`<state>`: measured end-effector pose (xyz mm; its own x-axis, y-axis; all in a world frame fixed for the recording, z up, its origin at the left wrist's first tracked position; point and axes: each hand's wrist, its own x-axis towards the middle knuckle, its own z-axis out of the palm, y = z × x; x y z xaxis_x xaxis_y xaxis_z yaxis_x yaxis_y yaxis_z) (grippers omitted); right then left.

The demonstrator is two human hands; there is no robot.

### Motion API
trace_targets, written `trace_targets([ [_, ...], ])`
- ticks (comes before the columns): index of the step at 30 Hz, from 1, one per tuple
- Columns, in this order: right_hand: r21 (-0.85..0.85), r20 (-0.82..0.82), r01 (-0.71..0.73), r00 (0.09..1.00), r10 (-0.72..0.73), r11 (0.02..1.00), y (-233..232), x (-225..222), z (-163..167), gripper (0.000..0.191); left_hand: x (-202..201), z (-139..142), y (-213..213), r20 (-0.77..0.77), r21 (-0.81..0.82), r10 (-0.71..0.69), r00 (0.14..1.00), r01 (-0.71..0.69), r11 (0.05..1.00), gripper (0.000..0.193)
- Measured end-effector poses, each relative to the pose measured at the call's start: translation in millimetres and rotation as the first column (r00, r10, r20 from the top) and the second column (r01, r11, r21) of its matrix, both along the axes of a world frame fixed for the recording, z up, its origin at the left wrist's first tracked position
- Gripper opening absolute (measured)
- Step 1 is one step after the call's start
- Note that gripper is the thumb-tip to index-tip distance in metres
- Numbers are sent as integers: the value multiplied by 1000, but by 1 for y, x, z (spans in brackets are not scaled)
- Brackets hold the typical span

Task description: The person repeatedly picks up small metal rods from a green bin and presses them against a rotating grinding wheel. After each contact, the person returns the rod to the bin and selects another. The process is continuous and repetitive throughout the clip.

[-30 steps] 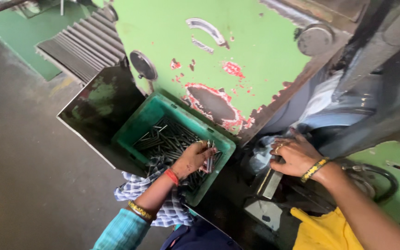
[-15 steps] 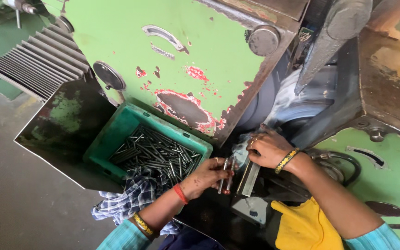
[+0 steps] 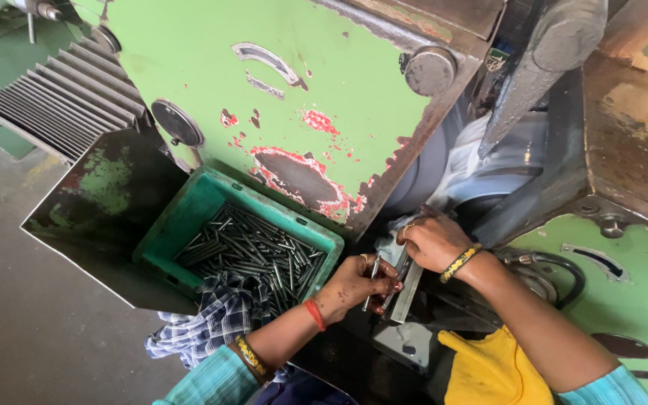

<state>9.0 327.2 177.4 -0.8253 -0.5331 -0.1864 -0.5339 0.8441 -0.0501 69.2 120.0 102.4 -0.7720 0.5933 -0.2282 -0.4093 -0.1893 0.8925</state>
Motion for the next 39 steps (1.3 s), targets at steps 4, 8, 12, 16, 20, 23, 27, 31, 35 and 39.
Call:
trace_targets([
  [4, -30, -42, -29, 999, 28, 999, 1, -1, 1, 22, -3, 5, 1, 66, -4, 46, 997, -46, 999, 14],
  [8, -92, 13, -2, 1000, 4, 996, -2, 5, 16, 31, -5, 1, 0, 14, -38, 14, 1000, -13, 999, 18],
  [12, 64, 175, -7, 985, -4, 998, -15, 26, 37, 82, -10, -5, 4, -27, -104, 25, 999, -28, 994, 22],
  [16, 349, 208, -34, 977, -42, 937, -42, 47, 37, 116, -17, -4, 10, -44, -97, 42, 998, -46, 994, 19],
  [20, 314, 126, 21, 990, -64, 949, -41, 43, 35, 109, -19, -1, 6, 95, -54, 106, 990, -101, 993, 24],
  [23, 239, 73, 6, 997, -24, 971, -33, 37, 33, 92, -21, 0, -18, 169, 107, 295, 940, -315, 943, 27],
  [27, 286, 129, 2, 991, -40, 958, -27, 32, 30, 67, -28, -4, -77, 475, 374, 467, 746, -651, 661, 29],
  [31, 256, 105, -31, 994, 4, 966, -22, 28, 25, 56, -21, -17, -118, 608, 163, 563, 560, -781, 602, 41],
  [35, 197, 59, -59, 997, 48, 979, -15, 23, 20, 57, -9, -34, -113, 477, 222, 576, 664, -725, 652, 51],
  [39, 188, 62, -52, 997, 41, 981, -7, 16, 15, 54, 8, -40, -96, 197, 181, 572, 796, -603, 777, 41],
])
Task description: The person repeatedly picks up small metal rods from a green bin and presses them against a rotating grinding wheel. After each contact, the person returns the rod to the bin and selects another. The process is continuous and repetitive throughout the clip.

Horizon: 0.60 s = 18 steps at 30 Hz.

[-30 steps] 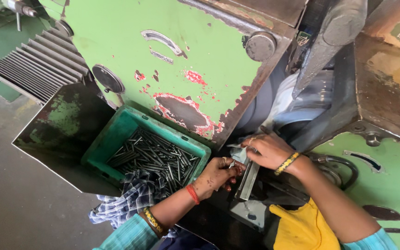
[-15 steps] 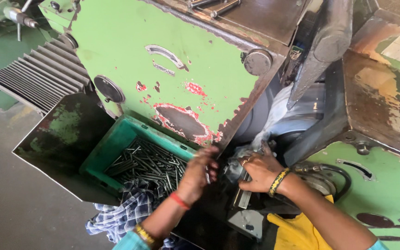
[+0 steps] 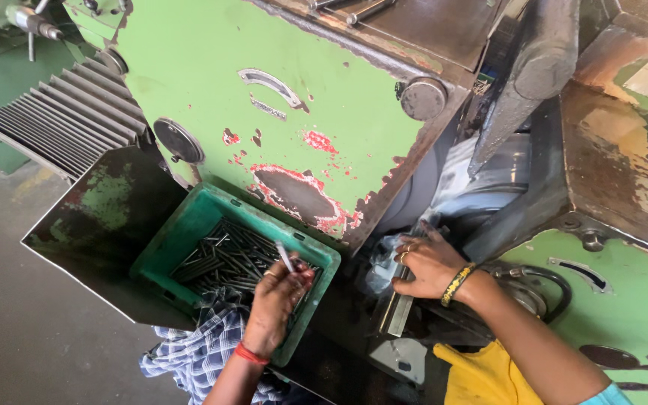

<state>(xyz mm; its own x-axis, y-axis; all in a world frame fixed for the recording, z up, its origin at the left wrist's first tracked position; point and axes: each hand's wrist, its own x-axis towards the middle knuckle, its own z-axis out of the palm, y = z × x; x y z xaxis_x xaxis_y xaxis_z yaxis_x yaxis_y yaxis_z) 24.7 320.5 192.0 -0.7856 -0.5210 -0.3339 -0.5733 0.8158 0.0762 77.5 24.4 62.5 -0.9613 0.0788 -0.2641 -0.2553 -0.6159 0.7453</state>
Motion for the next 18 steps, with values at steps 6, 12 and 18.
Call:
trace_targets([
  [6, -57, 1, -30, 1000, 30, 998, 7, -9, -7, 52, 26, 11, 29, -85, -133, -234, 968, 222, 966, 42],
  [12, -99, -5, -70, 998, 70, 993, 10, -13, -5, 39, 42, 22, 60, -116, -200, -376, 919, 349, 915, 35],
  [18, -164, -43, -88, 996, 81, 983, 10, -13, -5, 29, 53, 39, 76, -192, -333, -421, 886, 345, 878, 32],
])
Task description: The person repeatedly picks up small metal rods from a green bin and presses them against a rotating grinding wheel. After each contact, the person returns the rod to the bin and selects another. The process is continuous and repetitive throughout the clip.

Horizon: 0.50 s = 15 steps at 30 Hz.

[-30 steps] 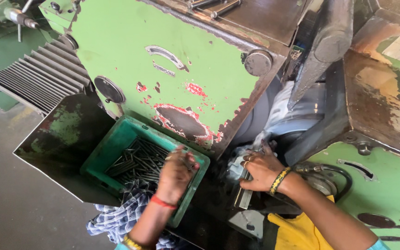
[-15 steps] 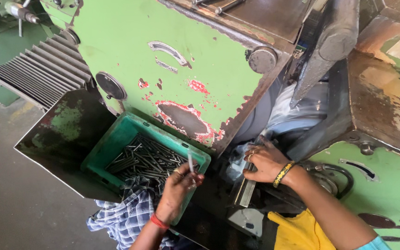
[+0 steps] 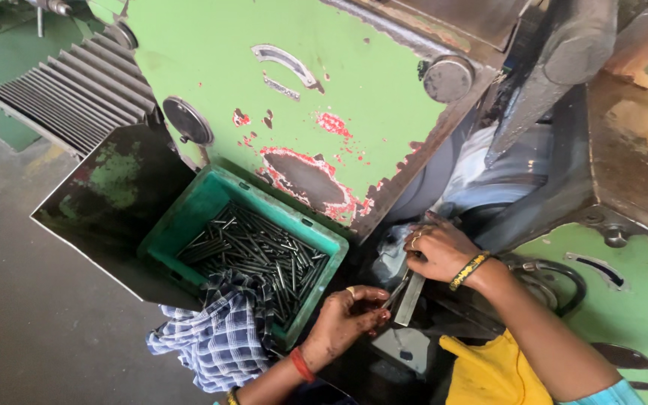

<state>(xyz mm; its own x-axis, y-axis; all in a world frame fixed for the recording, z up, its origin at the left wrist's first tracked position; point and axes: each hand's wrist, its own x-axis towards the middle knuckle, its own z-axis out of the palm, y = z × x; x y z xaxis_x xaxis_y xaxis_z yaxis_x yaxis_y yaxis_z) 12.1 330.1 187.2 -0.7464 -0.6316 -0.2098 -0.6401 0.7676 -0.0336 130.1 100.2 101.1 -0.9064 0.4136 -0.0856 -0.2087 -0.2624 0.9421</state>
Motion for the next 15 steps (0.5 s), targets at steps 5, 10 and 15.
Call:
trace_targets([
  [5, 47, -8, 24, 1000, -24, 999, 0, -2, 0, 22, 5, 24, -8, -378, -260, -55, 924, -49, 964, 42],
  [10, -67, -61, 45, 997, -49, 997, 4, -2, -5, 21, 6, 32, -12, -475, -308, -122, 871, -35, 951, 41],
  [15, -99, -27, 143, 989, -147, 985, 10, -4, -9, 25, 4, 21, -4, -431, -205, -3, 903, -95, 974, 20],
])
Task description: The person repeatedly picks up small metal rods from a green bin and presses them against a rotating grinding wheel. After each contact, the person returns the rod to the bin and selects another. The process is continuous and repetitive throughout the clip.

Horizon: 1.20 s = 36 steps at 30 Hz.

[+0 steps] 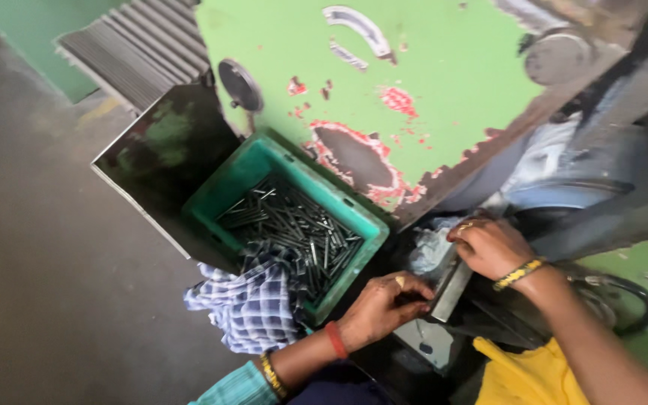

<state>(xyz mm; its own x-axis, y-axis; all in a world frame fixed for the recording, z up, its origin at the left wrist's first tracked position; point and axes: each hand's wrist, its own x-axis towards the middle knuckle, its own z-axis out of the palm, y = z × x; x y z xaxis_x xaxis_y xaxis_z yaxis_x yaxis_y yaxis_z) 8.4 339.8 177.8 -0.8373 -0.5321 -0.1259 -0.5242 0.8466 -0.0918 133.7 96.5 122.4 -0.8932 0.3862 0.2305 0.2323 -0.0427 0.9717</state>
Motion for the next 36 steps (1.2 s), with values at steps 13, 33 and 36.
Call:
trace_targets([
  [13, 546, 261, -158, 965, 13, 823, -53, 41, 30, 61, -16, -5, 8, -143, -131, 166, 976, -185, 974, 39],
  [33, 426, 121, -59, 993, 8, 903, -46, 19, 19, 54, -108, -136, -92, -35, -999, 117, 993, -32, -31, 23],
  [36, 403, 88, -51, 996, 17, 914, -40, 15, 13, 55, -106, -134, -92, -51, -996, 137, 989, -61, 64, 23],
])
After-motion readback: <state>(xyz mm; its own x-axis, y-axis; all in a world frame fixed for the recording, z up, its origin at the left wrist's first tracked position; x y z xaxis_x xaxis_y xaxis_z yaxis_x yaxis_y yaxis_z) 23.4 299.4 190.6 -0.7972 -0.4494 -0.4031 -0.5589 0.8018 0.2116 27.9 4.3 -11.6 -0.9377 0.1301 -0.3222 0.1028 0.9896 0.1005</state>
